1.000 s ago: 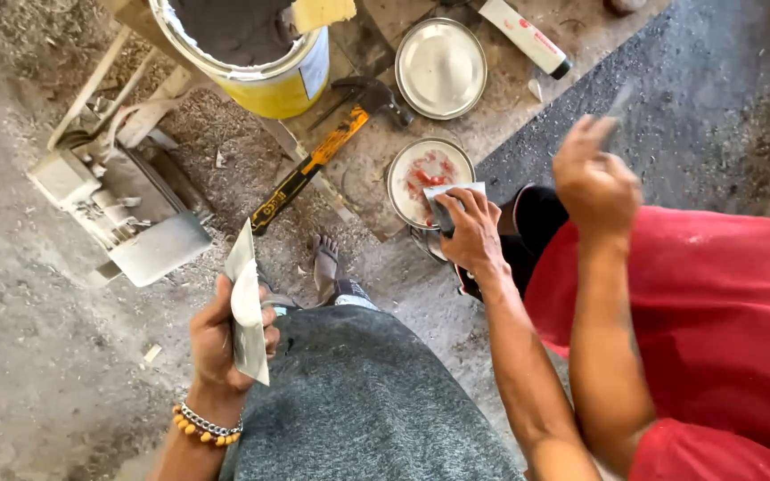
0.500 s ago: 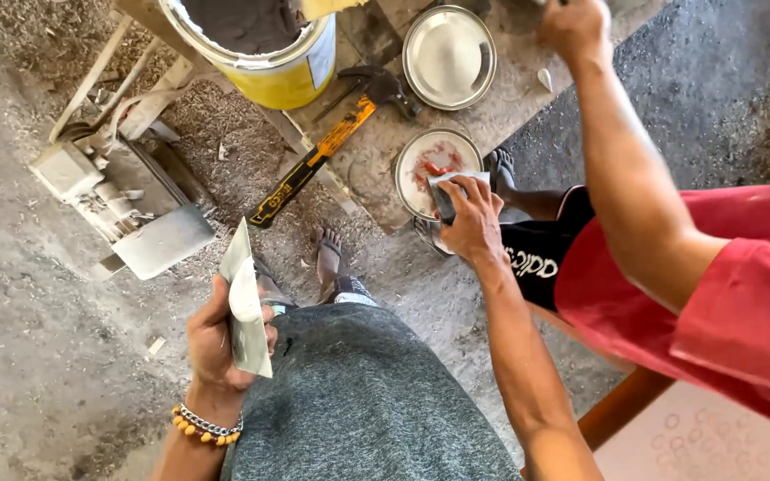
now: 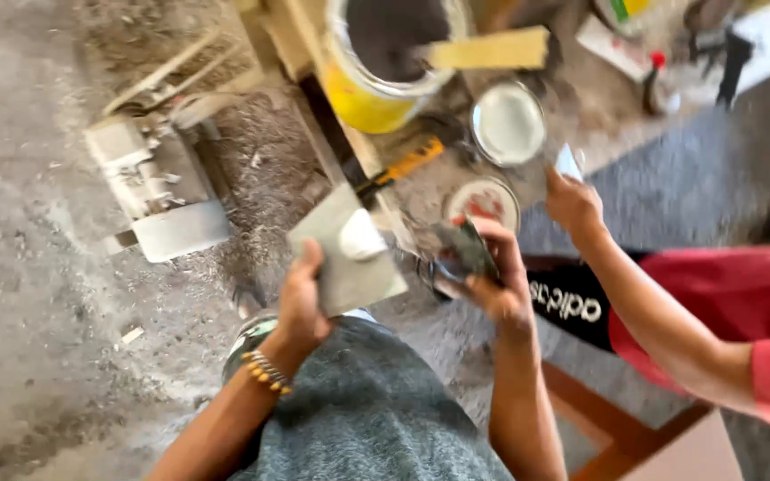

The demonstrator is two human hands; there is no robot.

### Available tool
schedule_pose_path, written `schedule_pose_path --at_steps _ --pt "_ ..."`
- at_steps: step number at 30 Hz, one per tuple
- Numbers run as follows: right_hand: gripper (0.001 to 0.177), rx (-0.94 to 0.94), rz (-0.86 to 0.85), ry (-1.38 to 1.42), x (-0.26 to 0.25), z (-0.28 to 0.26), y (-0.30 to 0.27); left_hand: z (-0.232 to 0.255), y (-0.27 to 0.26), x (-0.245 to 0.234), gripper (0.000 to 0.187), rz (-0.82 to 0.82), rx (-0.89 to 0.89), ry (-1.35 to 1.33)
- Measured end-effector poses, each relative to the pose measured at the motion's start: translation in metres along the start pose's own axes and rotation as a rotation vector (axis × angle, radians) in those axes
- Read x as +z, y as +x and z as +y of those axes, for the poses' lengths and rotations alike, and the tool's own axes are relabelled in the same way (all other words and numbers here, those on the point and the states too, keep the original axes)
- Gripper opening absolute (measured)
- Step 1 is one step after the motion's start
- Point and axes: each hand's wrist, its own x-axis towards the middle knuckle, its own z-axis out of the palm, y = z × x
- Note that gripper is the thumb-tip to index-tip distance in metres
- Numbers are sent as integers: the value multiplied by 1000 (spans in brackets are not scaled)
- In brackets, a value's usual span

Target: Applying wood filler or putty to gaps and cracks in a wooden tabletop using a handheld scraper.

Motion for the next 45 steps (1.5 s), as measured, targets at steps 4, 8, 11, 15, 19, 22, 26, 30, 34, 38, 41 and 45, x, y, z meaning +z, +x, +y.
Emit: schedule_pose_path --at_steps 4,8,11,15,19,22,26,30,34,38,41,45 --pt "69 -486 -344 -141 69 20 7 31 -18 25 58 -60 117 -69" --pt "65 -657 -421 -569 155 9 5 81 -55 5 50 11 257 -116" --pt "64 -761 -497 -819 206 16 15 124 -87 -37 50 -99 424 -119" --pt "67 -886 -656 -1274 279 40 41 198 -140 -96 46 -138 502 -175" --pt "61 -881 -635 -1030 385 56 43 259 -190 -157 46 -290 521 -324" --pt "54 -570 -721 -429 466 89 37 267 -194 -203 44 -220 284 -592" --pt "52 -576 -1030 -424 570 126 19 280 -195 -267 36 -470 523 -752" --pt "53 -753 -1389 -481 637 145 10 302 -210 -336 26 -457 709 -915" --pt "43 -443 -1545 -263 684 180 67 360 -338 -309 42 -49 782 -903" --pt "50 -853 -1528 -483 756 191 77 368 -307 -409 35 672 1099 -221" --pt "58 -1273 -1538 -720 816 206 71 417 -317 -419 53 965 1227 503" --pt "64 -1368 -1594 -747 888 246 96 508 -325 -429 48 862 1478 380"
